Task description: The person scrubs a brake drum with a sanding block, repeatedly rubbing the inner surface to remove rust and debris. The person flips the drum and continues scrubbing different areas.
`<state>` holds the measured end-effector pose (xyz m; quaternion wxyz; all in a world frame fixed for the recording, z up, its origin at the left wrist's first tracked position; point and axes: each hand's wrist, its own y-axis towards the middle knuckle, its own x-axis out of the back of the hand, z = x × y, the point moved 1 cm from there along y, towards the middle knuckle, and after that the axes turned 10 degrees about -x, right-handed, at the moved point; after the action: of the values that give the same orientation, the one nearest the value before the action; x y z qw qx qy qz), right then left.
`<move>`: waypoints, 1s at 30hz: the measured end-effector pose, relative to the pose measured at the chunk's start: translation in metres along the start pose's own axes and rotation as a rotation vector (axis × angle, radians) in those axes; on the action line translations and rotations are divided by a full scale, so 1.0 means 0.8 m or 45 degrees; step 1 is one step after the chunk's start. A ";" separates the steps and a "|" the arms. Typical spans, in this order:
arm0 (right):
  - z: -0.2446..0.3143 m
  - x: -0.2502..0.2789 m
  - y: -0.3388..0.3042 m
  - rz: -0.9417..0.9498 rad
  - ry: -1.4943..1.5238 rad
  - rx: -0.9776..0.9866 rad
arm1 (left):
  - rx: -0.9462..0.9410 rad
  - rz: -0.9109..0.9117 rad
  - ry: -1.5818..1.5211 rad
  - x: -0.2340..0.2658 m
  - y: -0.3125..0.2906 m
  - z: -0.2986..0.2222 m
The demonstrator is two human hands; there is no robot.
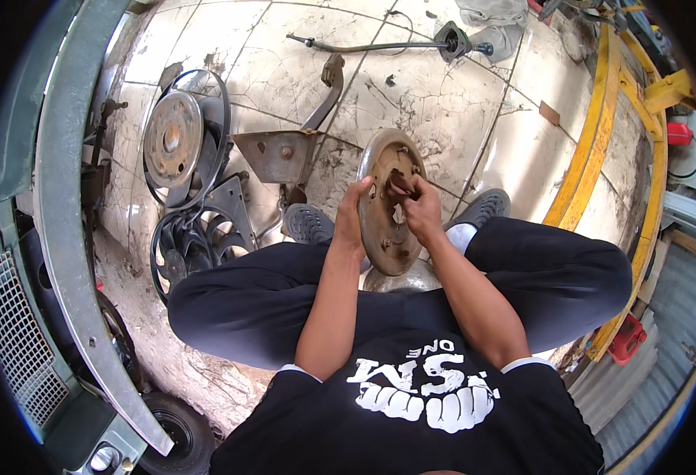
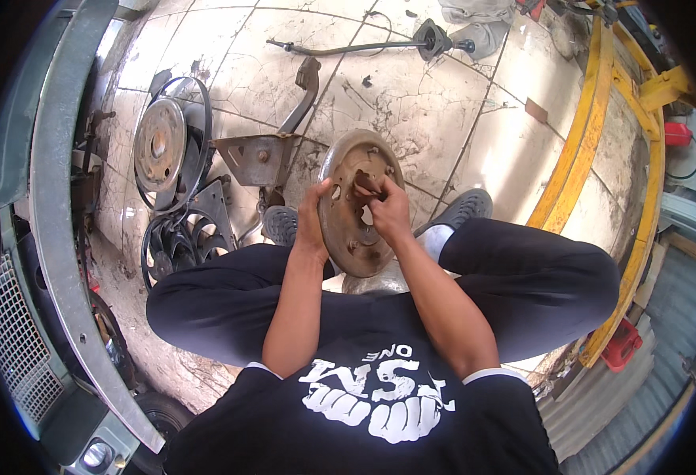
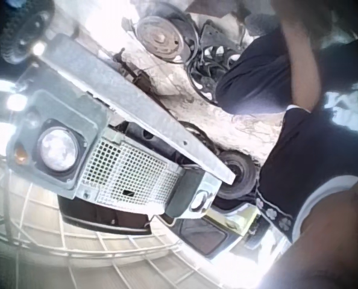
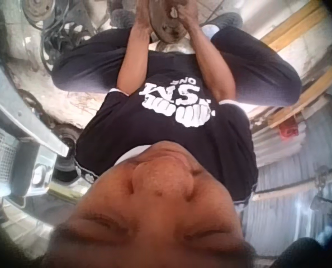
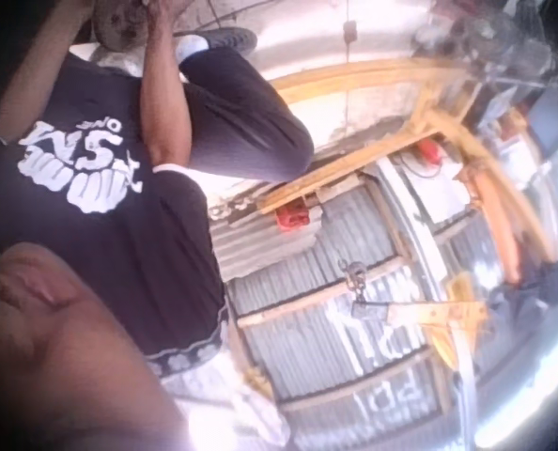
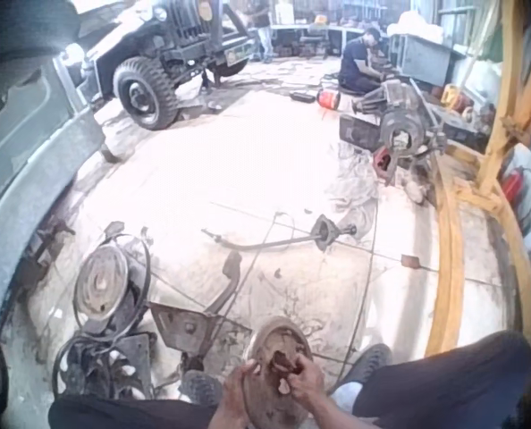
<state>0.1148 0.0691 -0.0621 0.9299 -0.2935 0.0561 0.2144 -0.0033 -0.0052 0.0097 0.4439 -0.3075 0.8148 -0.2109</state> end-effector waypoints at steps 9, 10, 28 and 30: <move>0.006 -0.007 -0.013 -0.177 -0.282 -0.054 | 0.066 0.070 -0.206 0.009 0.010 0.005; -0.009 -0.005 -0.002 -0.124 -0.229 -0.091 | 0.042 0.063 -0.153 0.011 0.013 0.006; -0.016 -0.005 -0.006 -0.213 -0.278 -0.027 | -0.041 -0.016 -0.031 0.010 0.006 0.012; -0.040 0.000 -0.005 -0.200 -0.223 0.004 | -0.004 -0.009 0.095 0.015 0.005 0.013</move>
<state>0.1173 0.0479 -0.0860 0.9457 -0.2758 -0.0481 0.1654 -0.0006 -0.0117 -0.0052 0.4119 -0.3030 0.8300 -0.2226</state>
